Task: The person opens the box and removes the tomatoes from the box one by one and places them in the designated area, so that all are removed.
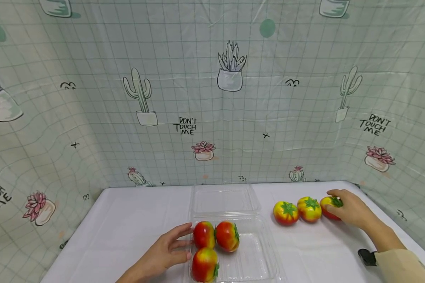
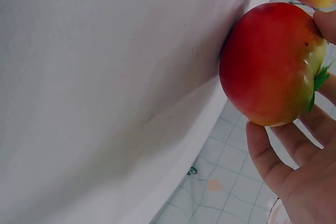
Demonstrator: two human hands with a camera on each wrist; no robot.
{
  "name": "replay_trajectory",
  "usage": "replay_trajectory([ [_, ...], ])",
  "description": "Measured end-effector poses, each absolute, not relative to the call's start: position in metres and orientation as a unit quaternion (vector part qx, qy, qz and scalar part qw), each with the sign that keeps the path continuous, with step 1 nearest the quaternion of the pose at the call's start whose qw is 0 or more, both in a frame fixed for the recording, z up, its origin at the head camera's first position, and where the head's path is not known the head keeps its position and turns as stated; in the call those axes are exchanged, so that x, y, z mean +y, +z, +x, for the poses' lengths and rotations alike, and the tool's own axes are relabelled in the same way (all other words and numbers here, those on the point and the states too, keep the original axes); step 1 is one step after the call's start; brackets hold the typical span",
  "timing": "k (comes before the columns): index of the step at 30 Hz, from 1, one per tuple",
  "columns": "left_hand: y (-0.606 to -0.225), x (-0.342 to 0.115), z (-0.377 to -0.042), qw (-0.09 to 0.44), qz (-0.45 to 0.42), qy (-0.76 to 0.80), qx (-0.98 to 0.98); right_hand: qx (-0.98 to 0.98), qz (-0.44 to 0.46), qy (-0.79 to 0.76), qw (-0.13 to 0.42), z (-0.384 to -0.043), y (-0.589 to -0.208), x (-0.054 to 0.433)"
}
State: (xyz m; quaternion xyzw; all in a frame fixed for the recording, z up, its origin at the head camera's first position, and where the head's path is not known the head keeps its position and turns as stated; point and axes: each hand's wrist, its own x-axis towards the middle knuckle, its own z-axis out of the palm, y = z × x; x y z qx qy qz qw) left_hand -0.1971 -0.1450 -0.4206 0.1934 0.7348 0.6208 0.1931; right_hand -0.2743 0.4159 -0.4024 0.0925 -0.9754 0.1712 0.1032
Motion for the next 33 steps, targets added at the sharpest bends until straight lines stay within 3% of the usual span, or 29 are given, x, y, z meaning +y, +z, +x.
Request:
replay_trajectory([
  [33,-0.420,-0.147,-0.197,0.193,0.191,0.619,0.737,-0.969,0.101,0.185,0.129,-0.268,-0.398,0.402],
])
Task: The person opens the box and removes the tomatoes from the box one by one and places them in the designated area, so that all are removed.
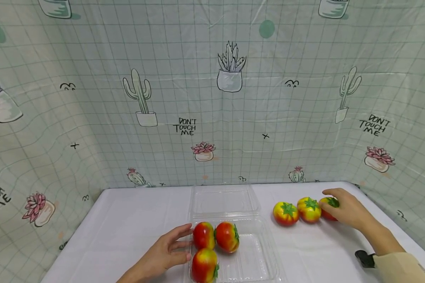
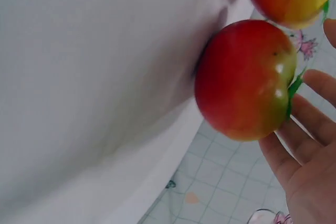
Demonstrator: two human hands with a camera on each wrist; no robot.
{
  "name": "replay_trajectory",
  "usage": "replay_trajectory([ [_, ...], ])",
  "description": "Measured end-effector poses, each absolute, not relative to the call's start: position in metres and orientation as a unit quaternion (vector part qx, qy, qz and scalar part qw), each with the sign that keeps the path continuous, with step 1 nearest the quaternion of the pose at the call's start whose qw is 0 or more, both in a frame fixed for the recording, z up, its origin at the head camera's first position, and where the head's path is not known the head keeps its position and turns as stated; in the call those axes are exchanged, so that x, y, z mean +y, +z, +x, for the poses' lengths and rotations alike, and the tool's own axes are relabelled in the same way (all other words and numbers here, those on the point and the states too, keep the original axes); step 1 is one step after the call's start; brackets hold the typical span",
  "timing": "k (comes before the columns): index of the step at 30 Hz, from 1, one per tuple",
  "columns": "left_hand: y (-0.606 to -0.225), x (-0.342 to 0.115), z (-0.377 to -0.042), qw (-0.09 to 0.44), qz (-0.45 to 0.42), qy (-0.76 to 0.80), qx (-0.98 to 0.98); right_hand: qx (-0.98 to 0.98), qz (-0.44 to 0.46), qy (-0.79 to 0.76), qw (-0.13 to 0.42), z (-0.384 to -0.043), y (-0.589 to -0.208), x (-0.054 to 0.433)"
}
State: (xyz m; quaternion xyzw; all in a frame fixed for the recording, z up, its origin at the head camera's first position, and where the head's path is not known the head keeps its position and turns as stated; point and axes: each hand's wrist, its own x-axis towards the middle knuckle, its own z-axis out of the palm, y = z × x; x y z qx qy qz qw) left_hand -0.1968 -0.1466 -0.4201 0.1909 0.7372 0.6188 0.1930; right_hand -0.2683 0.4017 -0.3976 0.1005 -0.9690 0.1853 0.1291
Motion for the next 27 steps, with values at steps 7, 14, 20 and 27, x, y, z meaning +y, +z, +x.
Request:
replay_trajectory([
  [7,-0.421,-0.146,-0.197,0.195,0.191,0.621,0.735,-0.965,0.120,0.181,0.147,-0.263,-0.387,0.380],
  [14,-0.420,-0.146,-0.197,0.195,0.186,0.623,0.735,-0.958,0.150,0.184,0.158,-0.257,-0.381,0.356],
  [20,-0.420,-0.146,-0.197,0.197,0.184,0.626,0.732,-0.949,0.189,0.184,0.171,-0.250,-0.380,0.334],
  [27,-0.421,-0.147,-0.197,0.191,0.187,0.620,0.737,-0.941,0.225,0.175,0.183,-0.243,-0.377,0.309],
])
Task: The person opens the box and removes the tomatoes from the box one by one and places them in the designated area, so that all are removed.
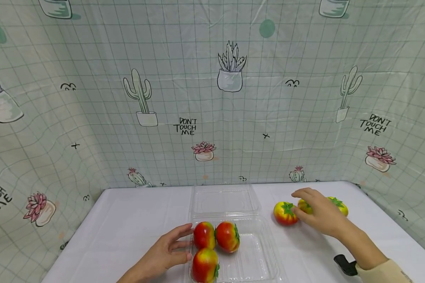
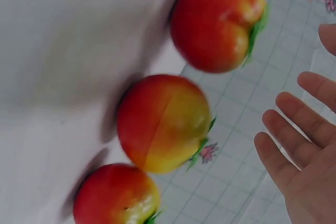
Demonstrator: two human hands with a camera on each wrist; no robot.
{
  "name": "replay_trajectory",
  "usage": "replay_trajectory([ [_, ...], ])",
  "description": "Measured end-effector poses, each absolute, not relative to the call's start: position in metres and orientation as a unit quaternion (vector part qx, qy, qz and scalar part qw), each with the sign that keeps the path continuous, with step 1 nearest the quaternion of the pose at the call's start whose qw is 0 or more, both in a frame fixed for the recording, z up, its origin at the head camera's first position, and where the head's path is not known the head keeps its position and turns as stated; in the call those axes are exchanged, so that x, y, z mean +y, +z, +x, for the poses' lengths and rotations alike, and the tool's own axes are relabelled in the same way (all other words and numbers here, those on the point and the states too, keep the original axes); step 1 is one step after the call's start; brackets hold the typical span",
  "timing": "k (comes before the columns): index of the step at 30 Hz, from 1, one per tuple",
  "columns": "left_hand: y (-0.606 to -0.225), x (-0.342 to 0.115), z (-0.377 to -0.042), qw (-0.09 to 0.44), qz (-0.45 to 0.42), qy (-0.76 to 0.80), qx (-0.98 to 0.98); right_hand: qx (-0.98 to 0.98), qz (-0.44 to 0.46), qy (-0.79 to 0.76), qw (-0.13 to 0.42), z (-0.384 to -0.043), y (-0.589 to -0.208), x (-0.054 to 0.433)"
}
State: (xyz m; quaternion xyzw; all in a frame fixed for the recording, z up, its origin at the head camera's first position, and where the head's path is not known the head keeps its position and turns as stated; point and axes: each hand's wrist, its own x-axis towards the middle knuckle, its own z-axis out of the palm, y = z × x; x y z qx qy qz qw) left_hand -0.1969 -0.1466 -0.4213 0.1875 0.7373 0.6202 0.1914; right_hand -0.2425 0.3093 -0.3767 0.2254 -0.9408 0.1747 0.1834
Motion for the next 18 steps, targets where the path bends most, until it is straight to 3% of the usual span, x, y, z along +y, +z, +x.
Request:
replay_trajectory([
  [18,-0.420,-0.146,-0.198,0.194,0.194,0.618,0.736,-0.921,0.285,0.153,0.216,-0.226,-0.377,0.257],
])
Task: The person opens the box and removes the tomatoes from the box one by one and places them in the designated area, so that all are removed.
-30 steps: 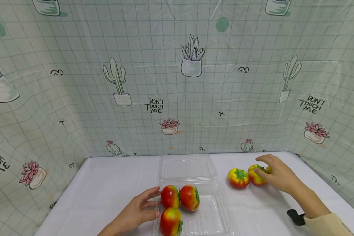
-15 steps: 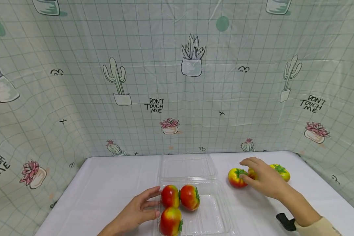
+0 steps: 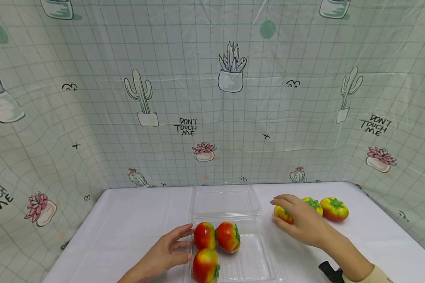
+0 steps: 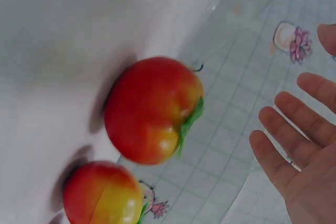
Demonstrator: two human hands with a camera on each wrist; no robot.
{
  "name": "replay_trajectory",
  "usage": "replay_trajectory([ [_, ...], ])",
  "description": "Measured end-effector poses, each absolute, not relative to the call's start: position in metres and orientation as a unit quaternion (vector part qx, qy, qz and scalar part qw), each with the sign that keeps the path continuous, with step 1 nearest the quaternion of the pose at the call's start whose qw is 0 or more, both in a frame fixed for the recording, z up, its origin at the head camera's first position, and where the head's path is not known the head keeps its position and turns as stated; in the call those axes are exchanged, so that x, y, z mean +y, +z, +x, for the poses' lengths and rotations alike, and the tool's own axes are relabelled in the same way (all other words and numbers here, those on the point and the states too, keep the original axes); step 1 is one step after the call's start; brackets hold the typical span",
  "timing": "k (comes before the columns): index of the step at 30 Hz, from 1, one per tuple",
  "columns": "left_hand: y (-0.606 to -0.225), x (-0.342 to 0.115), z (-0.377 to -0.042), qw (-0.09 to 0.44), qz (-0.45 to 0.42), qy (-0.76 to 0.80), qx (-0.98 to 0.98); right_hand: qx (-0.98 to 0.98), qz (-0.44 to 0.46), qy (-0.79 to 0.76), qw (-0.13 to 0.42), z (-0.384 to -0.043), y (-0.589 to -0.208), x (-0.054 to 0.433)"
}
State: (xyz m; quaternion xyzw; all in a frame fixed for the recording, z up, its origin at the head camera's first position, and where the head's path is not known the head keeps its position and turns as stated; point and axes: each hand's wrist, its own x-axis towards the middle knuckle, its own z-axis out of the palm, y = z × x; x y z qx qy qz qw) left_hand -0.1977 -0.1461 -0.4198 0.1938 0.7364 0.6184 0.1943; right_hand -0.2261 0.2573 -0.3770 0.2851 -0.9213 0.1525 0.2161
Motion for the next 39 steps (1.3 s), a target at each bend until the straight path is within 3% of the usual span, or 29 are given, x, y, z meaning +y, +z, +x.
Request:
replay_trajectory([
  [17,-0.421,-0.147,-0.198,0.193,0.195,0.620,0.735,-0.909,0.339,0.146,0.194,-0.218,-0.382,0.213],
  [35,-0.422,-0.146,-0.198,0.194,0.194,0.622,0.733,-0.907,0.345,0.232,0.066,-0.216,-0.392,0.184],
  [39,-0.422,-0.146,-0.198,0.193,0.195,0.623,0.732,-0.906,0.343,0.238,0.065,-0.214,-0.393,0.180],
])
